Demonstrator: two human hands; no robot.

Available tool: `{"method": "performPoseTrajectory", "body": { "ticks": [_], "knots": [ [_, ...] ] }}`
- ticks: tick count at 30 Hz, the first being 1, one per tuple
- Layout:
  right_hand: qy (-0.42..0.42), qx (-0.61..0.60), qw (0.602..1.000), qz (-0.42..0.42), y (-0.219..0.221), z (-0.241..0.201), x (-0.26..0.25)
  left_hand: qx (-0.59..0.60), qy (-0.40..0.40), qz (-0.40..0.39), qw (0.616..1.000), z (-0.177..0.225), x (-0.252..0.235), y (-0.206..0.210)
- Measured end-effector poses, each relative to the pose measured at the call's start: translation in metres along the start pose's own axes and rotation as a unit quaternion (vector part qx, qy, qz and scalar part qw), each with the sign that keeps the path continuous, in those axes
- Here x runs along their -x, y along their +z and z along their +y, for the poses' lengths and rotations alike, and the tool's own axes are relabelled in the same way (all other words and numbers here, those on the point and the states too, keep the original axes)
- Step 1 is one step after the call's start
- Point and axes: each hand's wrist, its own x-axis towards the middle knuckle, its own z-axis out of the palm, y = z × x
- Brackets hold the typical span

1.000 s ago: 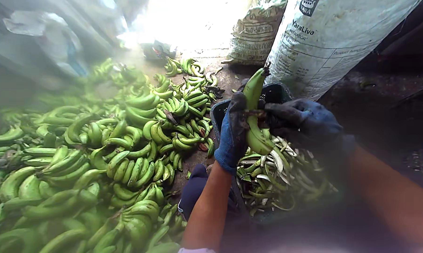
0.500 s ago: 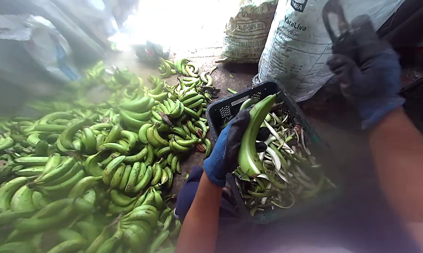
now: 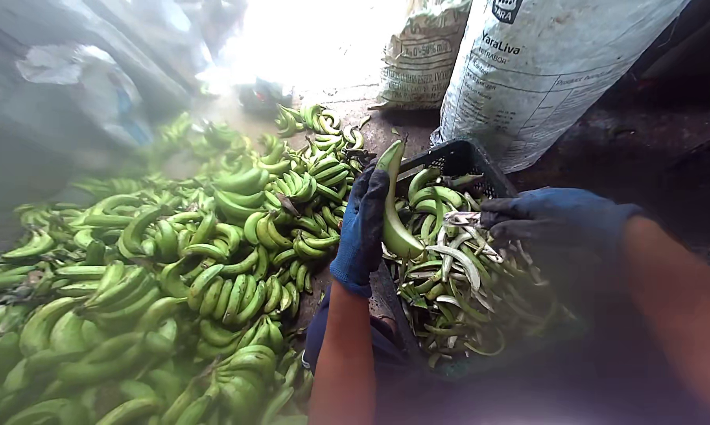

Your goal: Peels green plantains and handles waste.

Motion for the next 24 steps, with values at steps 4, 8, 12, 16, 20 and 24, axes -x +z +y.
{"method": "performPoseTrajectory", "body": {
  "ticks": [4,8,12,16,20,24],
  "knots": [
    [-0.025,-0.181,0.978,0.097,-0.008,-0.034,0.019,0.062,0.019,-0.027,0.998,-0.002,0.001,0.003],
    [-0.159,-0.256,0.940,0.157,0.011,-0.062,0.019,0.068,0.106,0.031,0.992,0.001,-0.002,0.021],
    [-0.277,-0.139,0.930,0.198,0.021,-0.062,0.012,-0.008,0.220,0.111,0.969,-0.002,-0.010,0.027],
    [-0.264,-0.046,0.938,0.219,0.019,-0.059,0.012,-0.061,0.258,0.139,0.954,-0.003,-0.013,0.026],
    [-0.290,-0.025,0.922,0.257,0.000,-0.059,0.004,-0.018,0.189,0.034,0.981,-0.007,0.005,0.034],
    [-0.199,0.031,0.902,0.382,-0.037,-0.045,0.004,-0.039,0.008,-0.182,0.982,0.004,0.023,0.041]
  ]
}}
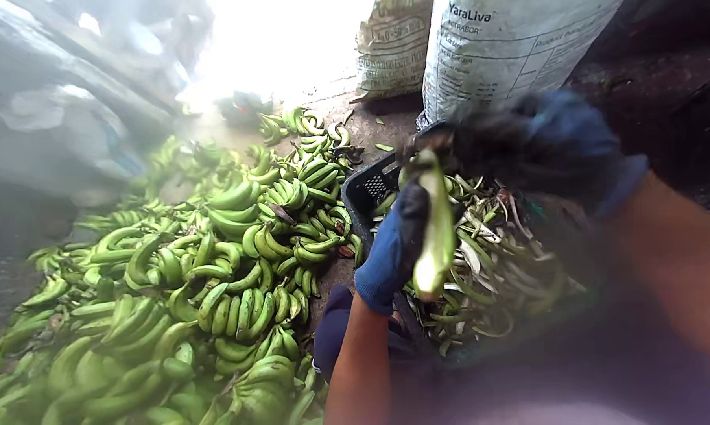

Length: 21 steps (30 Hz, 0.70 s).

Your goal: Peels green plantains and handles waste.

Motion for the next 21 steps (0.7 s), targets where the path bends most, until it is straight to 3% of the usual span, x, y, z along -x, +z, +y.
{"method": "performPoseTrajectory", "body": {
  "ticks": [2,5,7,10,12,13,15,17,19,21],
  "knots": [
    [0.061,0.035,0.997,0.015,-0.012,0.014,-0.001,-0.080,-0.019,-0.048,0.995,-0.007,-0.007,0.004],
    [0.000,-0.051,0.999,0.008,-0.003,0.007,0.011,-0.084,0.003,0.091,0.992,-0.016,-0.013,-0.002],
    [-0.033,-0.123,0.990,-0.058,0.015,-0.015,0.021,-0.035,0.092,0.211,0.973,-0.022,-0.018,-0.010],
    [-0.076,-0.121,0.985,-0.098,0.042,-0.026,0.035,0.162,0.264,0.267,0.912,-0.012,-0.048,-0.015],
    [-0.073,-0.103,0.987,-0.103,0.041,-0.016,0.029,0.176,0.258,0.235,0.921,-0.008,-0.039,-0.009],
    [-0.067,-0.099,0.988,-0.097,0.033,-0.009,0.023,0.126,0.203,0.204,0.949,-0.005,-0.023,-0.002],
    [-0.061,-0.117,0.990,-0.042,0.011,-0.005,0.003,0.092,0.063,0.064,0.992,0.000,0.000,0.004],
    [-0.024,-0.119,0.993,-0.006,-0.003,0.003,-0.007,0.063,-0.018,-0.080,0.995,0.002,0.001,0.008],
    [-0.011,-0.129,0.992,0.007,-0.003,0.009,0.000,0.056,-0.025,-0.072,0.996,-0.002,-0.002,0.009],
    [-0.046,-0.138,0.989,-0.023,0.007,-0.004,0.009,0.092,0.046,0.042,0.994,-0.014,-0.008,0.002]
  ]
}}
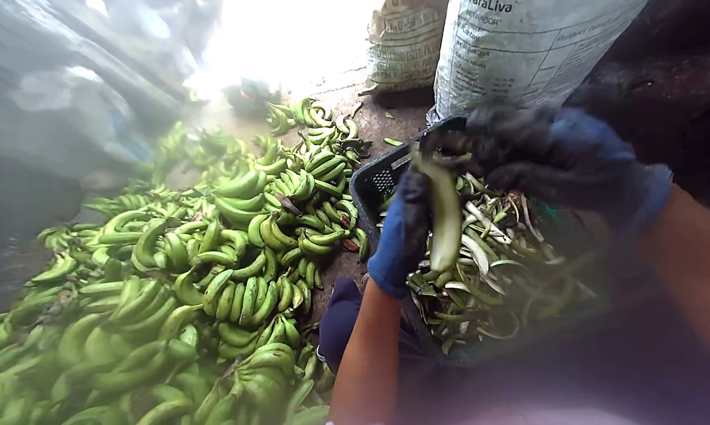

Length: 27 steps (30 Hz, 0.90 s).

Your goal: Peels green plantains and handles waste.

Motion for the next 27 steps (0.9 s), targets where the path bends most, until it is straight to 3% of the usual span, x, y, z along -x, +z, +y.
{"method": "performPoseTrajectory", "body": {
  "ticks": [2,4,6,8,11,13,15,16,19,23,25,27],
  "knots": [
    [0.014,0.033,0.998,-0.048,0.023,-0.012,0.012,0.041,0.113,0.122,0.985,-0.010,-0.018,-0.011],
    [-0.008,0.093,0.993,-0.073,0.042,-0.009,0.020,0.141,0.173,0.241,0.945,-0.003,-0.043,-0.011],
    [-0.019,0.113,0.990,-0.077,0.045,-0.007,0.019,0.147,0.215,0.305,0.916,0.002,-0.052,-0.011],
    [-0.006,0.113,0.991,-0.073,0.040,-0.007,0.014,0.177,0.236,0.319,0.901,0.007,-0.055,-0.008],
    [0.006,0.102,0.992,-0.068,0.033,-0.006,0.010,0.203,0.209,0.254,0.922,0.009,-0.047,-0.001],
    [0.004,0.073,0.996,-0.043,0.023,-0.007,0.004,0.083,0.156,0.213,0.961,0.008,-0.028,0.004],
    [-0.007,0.044,0.999,-0.014,0.012,0.000,-0.001,-0.083,0.125,0.166,0.975,0.008,-0.013,0.007],
    [0.004,0.032,0.999,-0.020,0.006,0.005,-0.003,-0.108,0.117,0.134,0.978,0.006,-0.009,0.008],
    [0.052,-0.015,0.996,-0.066,-0.005,0.020,-0.005,-0.046,0.051,-0.029,0.997,0.006,-0.002,0.003],
    [0.144,-0.042,0.986,-0.065,-0.002,0.033,-0.006,-0.062,-0.046,-0.207,0.975,0.010,-0.005,0.021],
    [0.160,-0.045,0.984,-0.058,0.002,0.031,-0.005,-0.063,-0.084,-0.185,0.977,-0.006,-0.013,0.018],
    [0.113,-0.031,0.992,-0.049,0.012,0.025,0.001,-0.001,-0.080,-0.057,0.995,-0.018,-0.013,0.007]
  ]
}}
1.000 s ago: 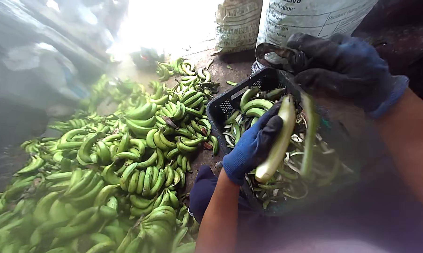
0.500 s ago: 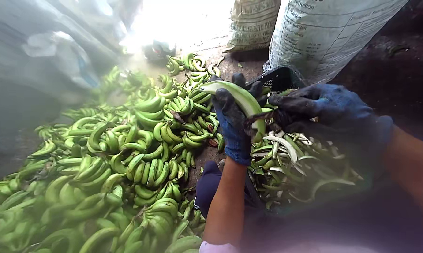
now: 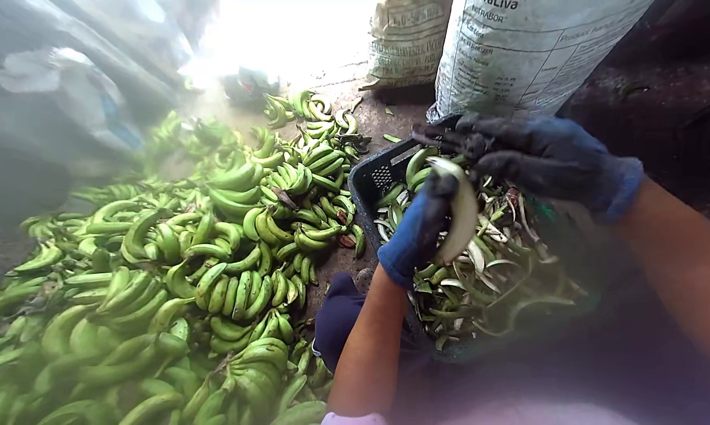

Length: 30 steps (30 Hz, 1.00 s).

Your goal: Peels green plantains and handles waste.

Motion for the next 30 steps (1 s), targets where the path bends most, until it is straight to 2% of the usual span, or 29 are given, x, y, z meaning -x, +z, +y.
{"method": "performPoseTrajectory", "body": {
  "ticks": [2,4,6,8,12,14,17,20,22,23,26,30],
  "knots": [
    [-0.046,0.051,0.998,-0.001,0.015,-0.014,0.008,0.110,0.091,0.094,0.985,-0.001,-0.010,-0.008],
    [-0.080,0.134,0.988,-0.009,0.031,-0.018,0.015,0.248,0.149,0.156,0.944,0.003,-0.026,-0.017],
    [-0.138,0.188,0.972,0.011,0.042,-0.018,0.018,0.303,0.189,0.216,0.909,0.004,-0.035,-0.028],
    [-0.182,0.221,0.958,0.034,0.041,-0.020,0.017,0.348,0.206,0.214,0.889,0.007,-0.035,-0.034],
    [-0.190,0.266,0.942,0.080,0.037,-0.024,0.014,0.440,0.219,0.188,0.850,0.008,-0.036,-0.037],
    [-0.192,0.273,0.937,0.107,0.036,-0.026,0.011,0.422,0.220,0.202,0.856,0.009,-0.036,-0.034],
    [-0.180,0.270,0.941,0.099,0.032,-0.026,0.009,0.411,0.201,0.204,0.865,0.013,-0.038,-0.030],
    [-0.112,0.226,0.966,0.056,0.029,-0.030,0.008,0.388,0.221,0.214,0.869,0.021,-0.035,-0.025],
    [-0.050,0.200,0.978,0.023,0.025,-0.035,0.006,0.329,0.239,0.226,0.885,0.024,-0.033,-0.011],
    [-0.024,0.186,0.982,0.008,0.022,-0.037,0.004,0.295,0.240,0.208,0.901,0.022,-0.030,-0.005],
    [0.001,0.153,0.988,-0.006,0.015,-0.036,0.004,0.140,0.232,0.179,0.946,0.013,-0.022,-0.003],
    [0.018,0.147,0.989,-0.007,0.019,-0.026,0.006,-0.039,0.166,0.237,0.956,0.009,-0.020,0.001]
  ]
}}
